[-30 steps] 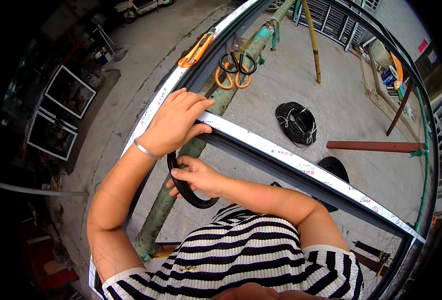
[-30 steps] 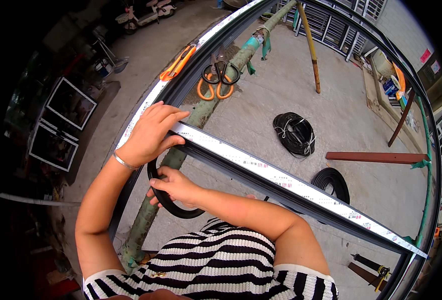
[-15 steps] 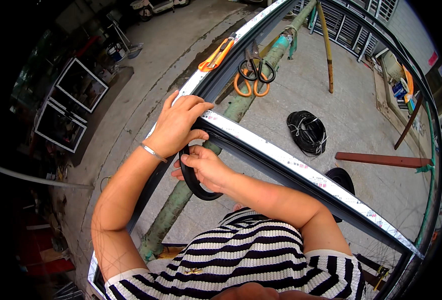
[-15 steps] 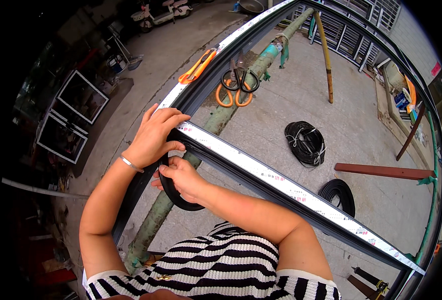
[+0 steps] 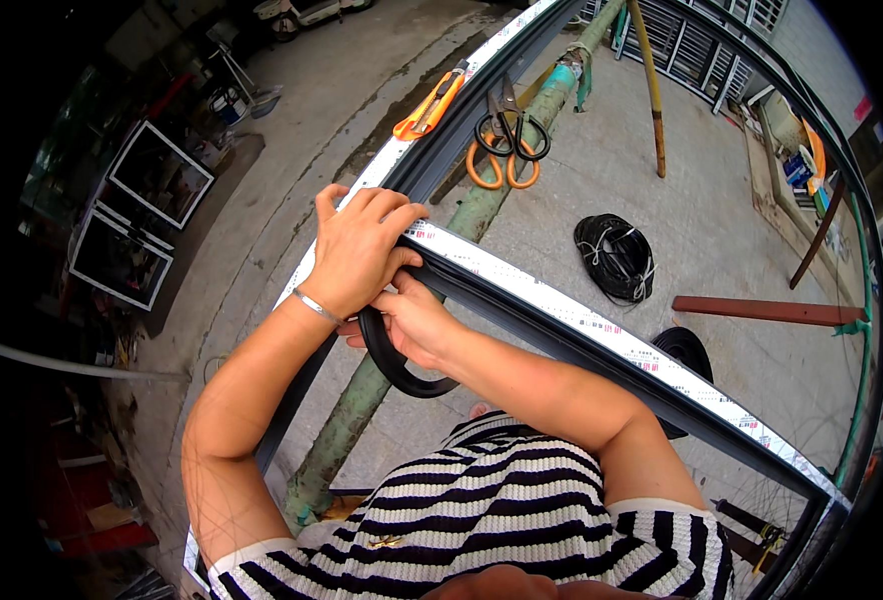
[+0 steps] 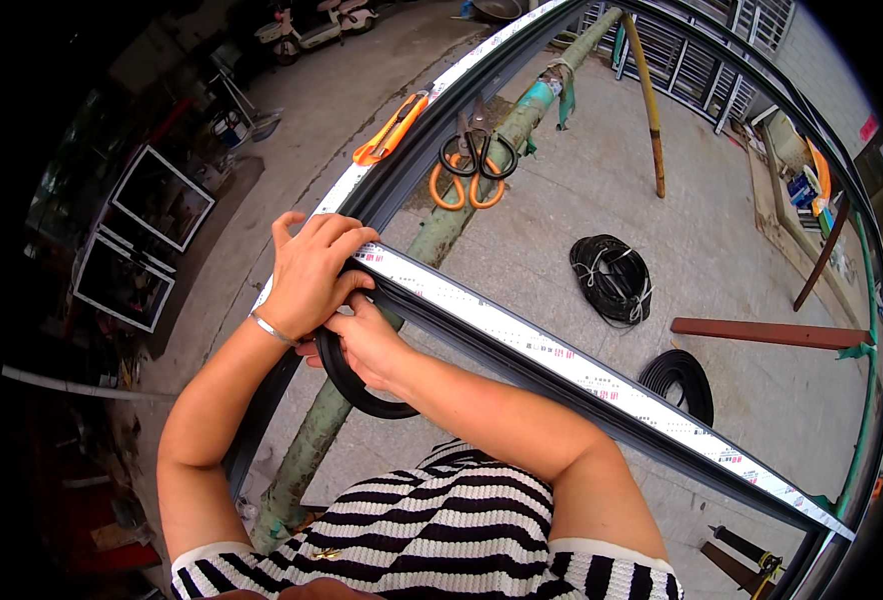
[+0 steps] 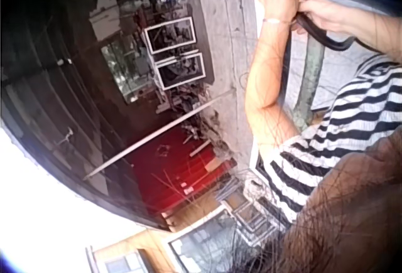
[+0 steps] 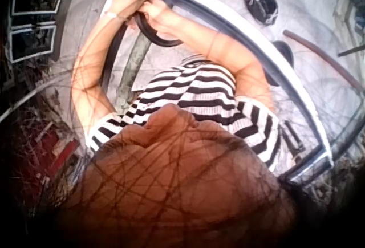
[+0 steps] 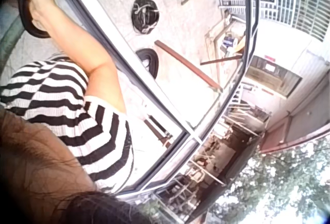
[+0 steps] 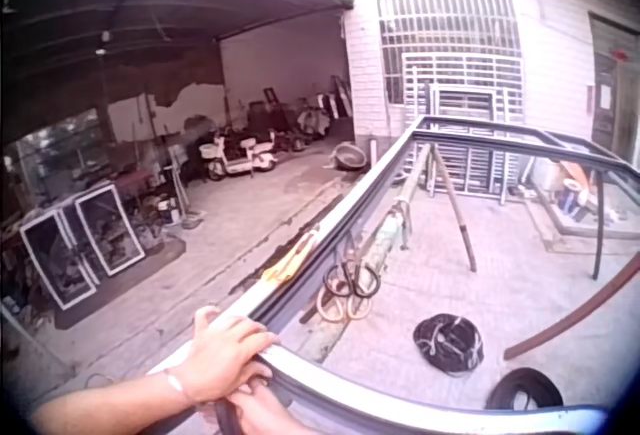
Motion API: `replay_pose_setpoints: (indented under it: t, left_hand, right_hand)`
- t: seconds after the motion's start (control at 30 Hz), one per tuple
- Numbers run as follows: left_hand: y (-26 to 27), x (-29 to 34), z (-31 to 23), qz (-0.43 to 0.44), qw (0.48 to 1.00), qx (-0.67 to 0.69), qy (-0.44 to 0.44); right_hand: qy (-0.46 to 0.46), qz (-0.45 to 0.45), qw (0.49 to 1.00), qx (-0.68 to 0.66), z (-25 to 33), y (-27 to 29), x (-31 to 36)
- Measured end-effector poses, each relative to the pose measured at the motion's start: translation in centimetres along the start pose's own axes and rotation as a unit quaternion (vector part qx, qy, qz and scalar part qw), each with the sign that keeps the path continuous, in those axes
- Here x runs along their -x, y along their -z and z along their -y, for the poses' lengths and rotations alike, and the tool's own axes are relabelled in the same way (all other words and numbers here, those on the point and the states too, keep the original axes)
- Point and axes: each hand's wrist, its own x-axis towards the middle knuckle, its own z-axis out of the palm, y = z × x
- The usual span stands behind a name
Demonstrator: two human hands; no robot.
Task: The person installs a black rubber seal into the groove of a white window frame, pushing it in by hand and cutting the seal to length with shears.
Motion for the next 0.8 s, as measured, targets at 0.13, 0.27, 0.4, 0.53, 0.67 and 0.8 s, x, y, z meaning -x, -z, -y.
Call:
replay_pose_setpoints:
  t: [0.13, 0.27, 0.4, 0.53, 0.67, 0.8]
  left_hand:
    - [0.3, -0.4, 0.1, 0.005, 0.999, 0.026, -0.031]
    - [-0.5, -0.7, -1.1, 0.02, 0.997, 0.05, -0.057]
    - [-0.4, -1.3, -1.4, 0.001, 0.996, 0.039, -0.076]
    - [-0.5, -1.4, -1.2, 0.032, 0.996, 0.019, -0.075]
    - [0.5, -1.5, 0.7, 0.063, 0.99, 0.053, -0.114]
    - [1.1, -1.7, 2.0, 0.082, 0.987, 0.047, -0.128]
  right_hand:
    - [0.003, 0.02, 1.0, -0.009, -0.5, 0.7, -0.6]
    - [0.007, 0.031, 0.999, -0.007, -1.1, 0.7, -0.9]
    - [0.017, 0.021, 1.0, -0.014, -1.0, 0.4, -0.6]
    - [0.02, 0.031, 0.999, -0.015, -1.1, 0.4, -0.5]
    - [0.024, 0.036, 0.999, -0.033, -1.5, 0.7, -0.5]
    - [0.05, 0.054, 0.996, -0.056, -1.7, 1.4, -0.7]
